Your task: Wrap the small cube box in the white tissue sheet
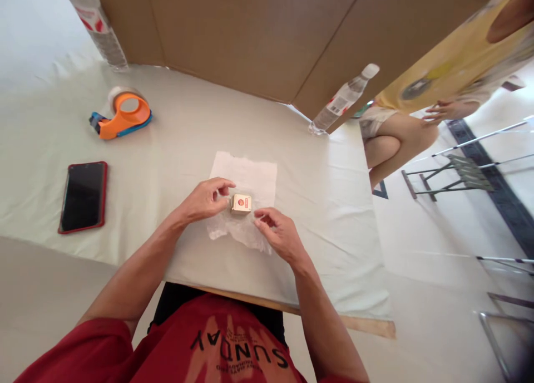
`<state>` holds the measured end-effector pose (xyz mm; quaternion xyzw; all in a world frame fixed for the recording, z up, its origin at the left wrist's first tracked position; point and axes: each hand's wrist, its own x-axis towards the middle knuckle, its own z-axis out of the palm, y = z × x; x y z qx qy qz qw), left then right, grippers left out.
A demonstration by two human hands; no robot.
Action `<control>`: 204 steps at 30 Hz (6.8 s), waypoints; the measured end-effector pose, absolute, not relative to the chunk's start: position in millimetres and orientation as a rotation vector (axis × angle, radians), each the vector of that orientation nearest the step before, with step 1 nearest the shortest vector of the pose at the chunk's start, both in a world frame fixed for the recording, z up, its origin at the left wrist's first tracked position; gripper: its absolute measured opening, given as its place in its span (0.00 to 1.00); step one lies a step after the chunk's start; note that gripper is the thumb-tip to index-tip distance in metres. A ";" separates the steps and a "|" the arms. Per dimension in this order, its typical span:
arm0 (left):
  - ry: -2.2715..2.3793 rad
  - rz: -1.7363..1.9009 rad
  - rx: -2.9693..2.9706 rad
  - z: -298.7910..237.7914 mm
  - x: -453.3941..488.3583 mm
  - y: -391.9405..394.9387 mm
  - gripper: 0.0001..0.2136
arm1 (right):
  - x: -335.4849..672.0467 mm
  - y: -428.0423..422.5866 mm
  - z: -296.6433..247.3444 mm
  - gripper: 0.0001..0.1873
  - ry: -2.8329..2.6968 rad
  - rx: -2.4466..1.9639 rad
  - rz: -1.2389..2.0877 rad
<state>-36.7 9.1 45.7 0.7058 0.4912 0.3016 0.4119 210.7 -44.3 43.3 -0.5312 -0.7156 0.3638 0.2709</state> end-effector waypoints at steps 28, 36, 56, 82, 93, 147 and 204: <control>1.233 0.283 2.366 -0.2 -17.0 8.4 0.50 | 190.2 -37.6 53.8 0.19 -2.197 -1.151 0.367; 1.256 0.200 2.416 4.8 -15.5 8.3 0.51 | 205.6 34.3 14.0 0.23 -2.371 -1.644 0.332; 1.273 0.293 2.350 9.8 -20.3 13.5 0.53 | 307.8 -31.4 41.5 0.25 -1.763 -1.799 0.301; 1.218 0.211 2.246 21.4 -46.1 20.2 0.46 | 183.9 3.3 9.2 0.26 -2.267 -1.245 0.674; 1.205 0.191 2.253 20.5 -49.6 21.0 0.45 | 186.4 1.2 0.1 0.28 -2.242 -1.190 0.664; 1.428 1.061 1.532 29.2 -2.9 -13.4 0.09 | 191.5 9.3 24.2 0.10 -1.758 -1.203 1.083; 1.730 0.794 1.059 35.5 -24.1 -10.2 0.08 | 172.9 -4.8 53.2 0.10 -2.767 -1.069 -0.168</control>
